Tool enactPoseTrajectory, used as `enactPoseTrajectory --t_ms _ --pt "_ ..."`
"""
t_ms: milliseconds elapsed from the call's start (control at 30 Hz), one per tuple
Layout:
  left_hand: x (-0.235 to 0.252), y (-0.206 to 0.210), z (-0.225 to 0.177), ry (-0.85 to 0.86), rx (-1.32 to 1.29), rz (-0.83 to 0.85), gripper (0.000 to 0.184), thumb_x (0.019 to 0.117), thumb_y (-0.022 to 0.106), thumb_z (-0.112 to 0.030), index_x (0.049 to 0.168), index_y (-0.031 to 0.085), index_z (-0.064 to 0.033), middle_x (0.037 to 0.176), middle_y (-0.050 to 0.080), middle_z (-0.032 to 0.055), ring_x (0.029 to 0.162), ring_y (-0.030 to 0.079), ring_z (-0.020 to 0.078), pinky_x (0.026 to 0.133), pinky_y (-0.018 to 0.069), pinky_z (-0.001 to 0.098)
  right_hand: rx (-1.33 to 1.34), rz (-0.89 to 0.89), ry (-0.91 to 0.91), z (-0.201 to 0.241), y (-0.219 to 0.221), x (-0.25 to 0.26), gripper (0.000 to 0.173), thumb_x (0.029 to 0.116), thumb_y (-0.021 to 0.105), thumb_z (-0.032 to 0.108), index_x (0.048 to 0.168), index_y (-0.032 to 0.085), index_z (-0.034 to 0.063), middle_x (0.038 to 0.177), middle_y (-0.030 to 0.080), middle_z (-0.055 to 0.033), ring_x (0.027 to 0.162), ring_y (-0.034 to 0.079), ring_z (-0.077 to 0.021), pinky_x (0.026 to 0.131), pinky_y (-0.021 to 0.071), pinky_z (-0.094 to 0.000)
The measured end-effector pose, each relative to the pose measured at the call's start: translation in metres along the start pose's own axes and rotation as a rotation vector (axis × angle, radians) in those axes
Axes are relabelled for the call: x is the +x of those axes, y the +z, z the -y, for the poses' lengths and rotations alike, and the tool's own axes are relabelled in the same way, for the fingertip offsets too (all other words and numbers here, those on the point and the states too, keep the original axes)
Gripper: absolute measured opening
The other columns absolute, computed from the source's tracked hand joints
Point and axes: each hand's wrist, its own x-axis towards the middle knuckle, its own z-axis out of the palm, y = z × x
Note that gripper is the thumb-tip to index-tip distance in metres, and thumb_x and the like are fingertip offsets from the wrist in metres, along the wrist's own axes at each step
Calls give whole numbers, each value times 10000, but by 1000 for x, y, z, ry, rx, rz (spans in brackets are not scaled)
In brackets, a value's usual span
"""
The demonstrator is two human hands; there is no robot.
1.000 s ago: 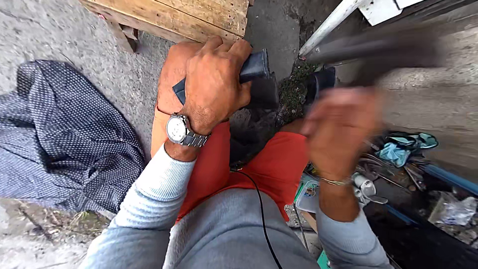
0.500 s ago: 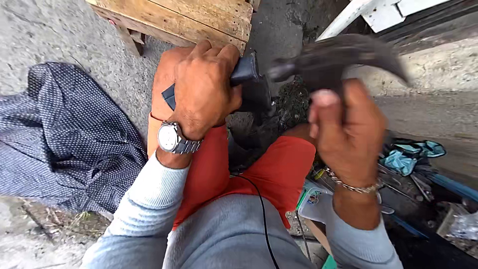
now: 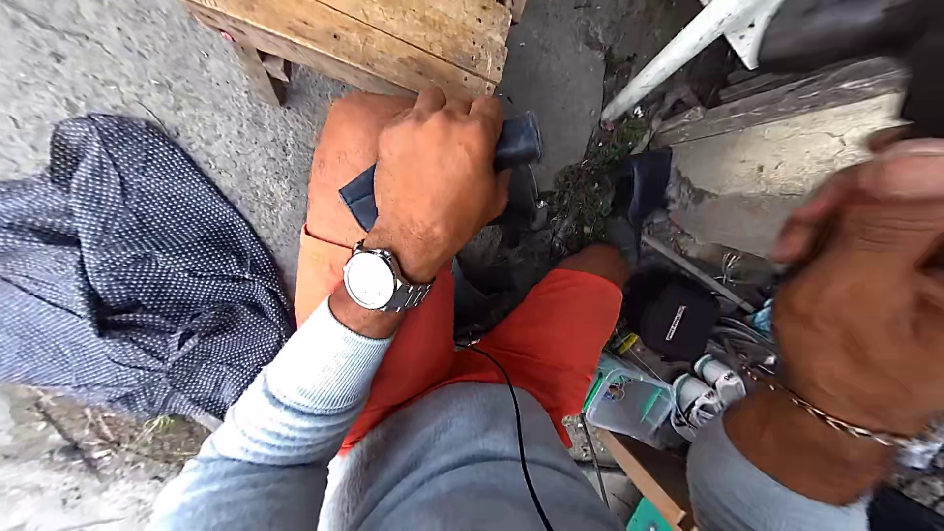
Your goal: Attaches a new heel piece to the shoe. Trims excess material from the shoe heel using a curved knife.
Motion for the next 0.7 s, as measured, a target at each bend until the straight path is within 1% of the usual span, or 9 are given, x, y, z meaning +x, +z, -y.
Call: enactPoseTrajectory --t_ms 67,167,200,267,333,433,533,633,700 --pt "3 3 -5 -9 -12 17 304 864 661 -371 874 641 -69 825 679 154 876 684 387 673 502 543 -140 -53 -65 13 -14 1 417 1070 515 309 1191 594 -82 842 624 -140 682 603 -217 608 523 -424" --pt "5 6 -13 -18 -33 51 281 861 656 -339 883 631 -60 853 675 166 909 678 397 677 506 542 -273 26 -174 39 -8 -3 328 1052 589 298 1132 650 -14 920 683 -160 802 686 -218 691 566 -424" --pt "5 7 -14 -19 -30 61 281 856 655 -338 890 630 -60 863 675 168 918 678 395 681 509 541 -325 96 -223 41 1 -1 316 1053 582 305 1149 650 12 930 693 -160 796 697 -238 663 567 -438" --pt "3 8 -17 -11 -23 82 298 849 675 -336 920 642 -49 893 681 181 951 675 409 700 515 551 -427 271 -281 40 18 10 336 1052 550 352 1098 642 32 816 660 -151 626 660 -300 480 484 -469" --pt "2 9 -18 0 -6 103 310 850 695 -322 958 661 -33 948 701 192 1000 675 423 735 525 563 -427 372 -243 42 13 20 339 1063 539 380 1121 622 57 778 626 -124 582 626 -286 451 448 -461" --pt "-1 5 -12 -2 -33 46 273 841 668 -320 910 642 -58 896 688 164 945 680 398 704 515 540 -230 190 -168 45 -10 19 286 1050 594 302 1154 644 40 821 626 -78 655 611 -167 551 508 -372" --pt "-3 5 -8 13 -37 25 279 852 670 -321 930 651 -53 896 687 165 931 671 393 700 505 526 -195 76 -174 49 -9 15 339 1054 574 286 1213 605 -12 859 638 -103 686 625 -185 586 536 -394" --pt "-4 6 -7 32 -29 47 294 847 683 -315 942 647 -38 916 686 181 963 671 412 718 517 547 -414 344 -244 56 22 22 369 1064 517 396 1082 606 38 733 608 -120 557 612 -283 447 450 -465" --pt "-5 9 -9 66 -30 79 321 844 722 -296 996 668 -19 984 703 197 1018 671 425 762 530 566 -368 479 -198 55 22 32 353 1063 518 422 1115 613 87 735 599 -90 553 602 -268 440 441 -465"
